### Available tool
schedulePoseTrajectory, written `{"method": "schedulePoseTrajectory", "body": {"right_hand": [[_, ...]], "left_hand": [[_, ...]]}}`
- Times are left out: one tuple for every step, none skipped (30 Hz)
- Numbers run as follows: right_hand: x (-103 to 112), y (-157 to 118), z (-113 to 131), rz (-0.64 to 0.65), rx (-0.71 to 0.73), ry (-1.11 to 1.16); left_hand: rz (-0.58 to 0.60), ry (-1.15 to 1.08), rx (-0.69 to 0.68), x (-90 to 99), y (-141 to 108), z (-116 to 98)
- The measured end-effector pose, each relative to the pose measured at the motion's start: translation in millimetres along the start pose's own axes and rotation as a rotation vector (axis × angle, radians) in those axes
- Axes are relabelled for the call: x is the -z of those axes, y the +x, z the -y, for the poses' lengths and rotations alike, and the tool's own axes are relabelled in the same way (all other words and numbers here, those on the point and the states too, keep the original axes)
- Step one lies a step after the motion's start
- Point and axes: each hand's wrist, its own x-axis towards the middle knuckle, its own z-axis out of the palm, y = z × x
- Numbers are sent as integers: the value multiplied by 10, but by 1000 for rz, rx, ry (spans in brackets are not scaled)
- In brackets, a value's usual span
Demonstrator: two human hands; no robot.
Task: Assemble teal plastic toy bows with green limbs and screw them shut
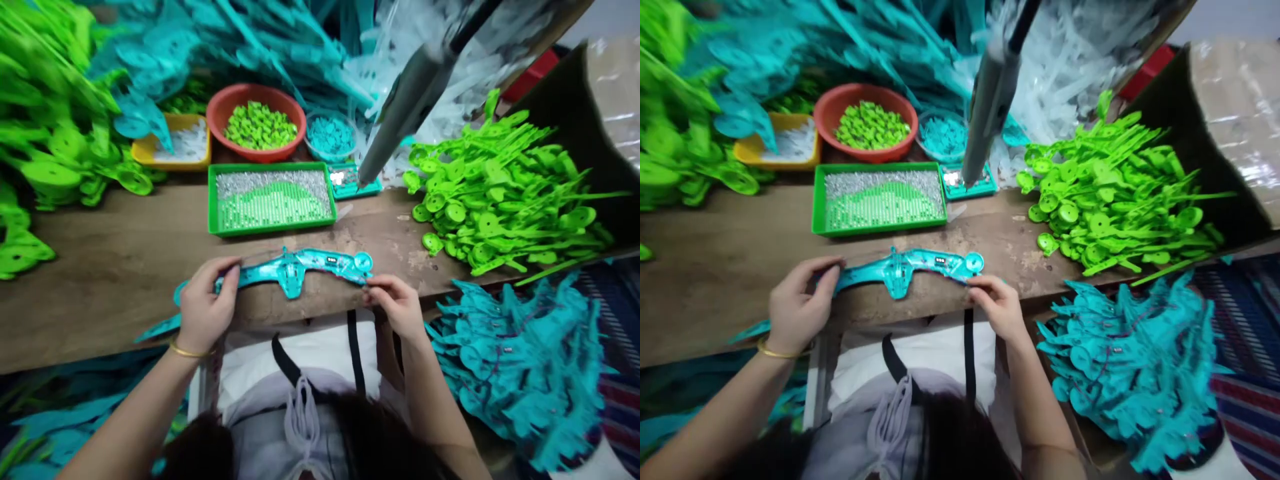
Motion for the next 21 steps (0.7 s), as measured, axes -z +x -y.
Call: {"method": "schedulePoseTrajectory", "body": {"right_hand": [[-5, 13, 6, 10, -41, 67], [-13, 32, 1, 16, -70, 125], [-24, 56, -11, 17, -88, 174], [-35, 86, -27, 17, -94, 212], [-48, 119, -42, 19, -93, 236], [-63, 152, -53, 23, -88, 247], [-79, 182, -56, 31, -83, 251], [-98, 207, -52, 44, -79, 249], [-117, 225, -41, 59, -75, 246], [-137, 236, -26, 72, -69, 241], [-157, 242, -10, 81, -62, 233], [-175, 245, 5, 84, -54, 222], [-189, 247, 16, 80, -45, 207], [-196, 250, 22, 71, -35, 185], [-195, 255, 23, 61, -23, 159], [-183, 265, 20, 48, -8, 128], [-160, 281, 15, 33, 12, 92], [-130, 306, 12, 15, 34, 43], [-95, 340, 14, -10, 61, -28], [-65, 379, 27, -50, 107, -132], [-47, 421, 54, -109, 177, -269]], "left_hand": [[0, -36, 54, 29, 49, -16], [5, -81, 111, 61, 92, -35], [13, -133, 166, 94, 132, -53], [19, -190, 212, 127, 171, -71], [23, -250, 251, 160, 213, -88], [23, -310, 283, 194, 258, -104], [16, -369, 306, 227, 307, -120], [4, -428, 325, 258, 359, -136], [-13, -487, 341, 288, 414, -151], [-30, -543, 358, 314, 468, -164], [-45, -593, 376, 337, 523, -175], [-60, -636, 394, 357, 575, -182], [-72, -669, 409, 373, 623, -186], [-82, -693, 416, 388, 666, -187], [-92, -710, 410, 401, 703, -185], [-99, -723, 392, 413, 733, -181], [-104, -730, 364, 425, 755, -176], [-105, -731, 332, 437, 769, -172], [-102, -725, 302, 447, 775, -170], [-90, -710, 277, 456, 773, -171], [-64, -693, 254, 461, 764, -179]]}}
